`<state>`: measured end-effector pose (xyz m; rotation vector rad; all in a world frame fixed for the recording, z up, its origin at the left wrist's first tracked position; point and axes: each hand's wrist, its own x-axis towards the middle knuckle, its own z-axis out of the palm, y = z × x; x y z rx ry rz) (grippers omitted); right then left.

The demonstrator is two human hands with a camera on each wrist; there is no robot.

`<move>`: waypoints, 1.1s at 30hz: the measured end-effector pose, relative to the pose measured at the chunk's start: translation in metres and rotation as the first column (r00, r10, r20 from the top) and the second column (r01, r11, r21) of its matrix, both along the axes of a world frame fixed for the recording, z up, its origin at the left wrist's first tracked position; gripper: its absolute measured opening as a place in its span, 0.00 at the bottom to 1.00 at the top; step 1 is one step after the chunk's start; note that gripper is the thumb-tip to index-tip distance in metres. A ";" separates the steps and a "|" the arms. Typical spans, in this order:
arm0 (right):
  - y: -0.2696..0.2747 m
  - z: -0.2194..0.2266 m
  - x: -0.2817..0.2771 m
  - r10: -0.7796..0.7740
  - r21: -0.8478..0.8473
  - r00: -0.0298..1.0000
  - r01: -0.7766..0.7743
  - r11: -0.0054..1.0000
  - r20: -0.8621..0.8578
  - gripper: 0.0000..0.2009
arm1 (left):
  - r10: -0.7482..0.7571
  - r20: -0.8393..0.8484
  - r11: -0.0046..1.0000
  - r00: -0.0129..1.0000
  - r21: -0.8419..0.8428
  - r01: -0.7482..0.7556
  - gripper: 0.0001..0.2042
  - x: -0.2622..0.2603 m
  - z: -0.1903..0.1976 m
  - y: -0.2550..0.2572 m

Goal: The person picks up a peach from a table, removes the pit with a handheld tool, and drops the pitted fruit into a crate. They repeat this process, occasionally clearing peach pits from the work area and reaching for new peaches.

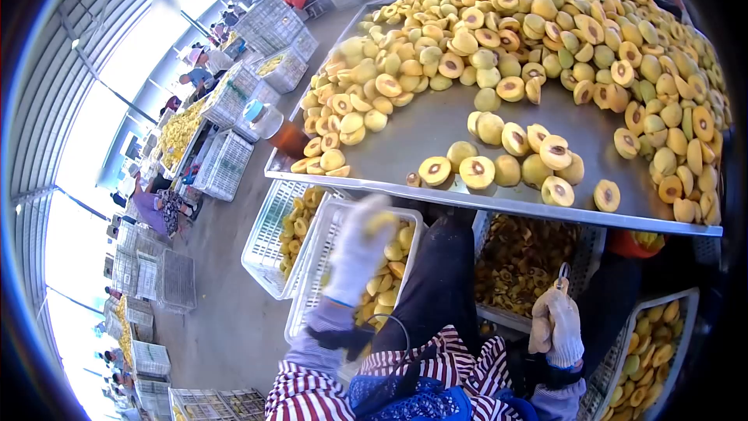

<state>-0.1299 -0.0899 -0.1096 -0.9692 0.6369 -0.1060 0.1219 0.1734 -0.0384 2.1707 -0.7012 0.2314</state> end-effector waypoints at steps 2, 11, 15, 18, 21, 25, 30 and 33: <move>0.004 0.021 0.008 0.023 0.017 1.000 -0.023 1.000 -0.011 0.15 | 0.242 0.152 0.964 0.958 0.072 -0.255 0.23 0.031 0.017 0.049; 0.017 0.050 0.031 0.150 0.025 0.967 -0.148 0.989 -0.208 0.11 | 0.084 0.308 0.958 0.948 0.237 -0.162 0.24 0.074 0.008 0.022; 0.012 0.059 0.034 0.125 0.049 0.962 -0.116 0.992 -0.241 0.16 | -0.355 0.270 0.895 0.895 0.375 0.242 0.22 0.053 0.021 -0.102; 0.007 0.045 0.030 0.121 0.121 0.971 -0.097 0.988 -0.208 0.18 | -0.611 0.257 0.776 0.748 0.381 0.503 0.21 0.042 0.037 -0.183; 0.004 0.037 0.025 0.100 0.204 0.987 -0.072 0.976 -0.127 0.17 | -0.577 0.116 0.782 0.809 0.365 0.505 0.21 0.047 0.033 -0.250; -0.007 0.041 0.018 0.082 0.276 0.990 -0.047 0.960 -0.117 0.14 | -0.533 0.053 0.763 0.844 0.463 0.452 0.19 0.083 -0.001 -0.317; -0.020 0.039 0.008 0.145 0.339 0.986 -0.110 0.934 -0.080 0.17 | -0.427 -0.100 0.631 0.899 0.679 0.375 0.20 0.107 -0.030 -0.341; -0.021 0.035 0.003 0.132 0.389 0.990 -0.108 0.915 -0.038 0.15 | -0.392 -0.252 0.517 0.885 0.735 0.438 0.23 0.093 -0.011 -0.338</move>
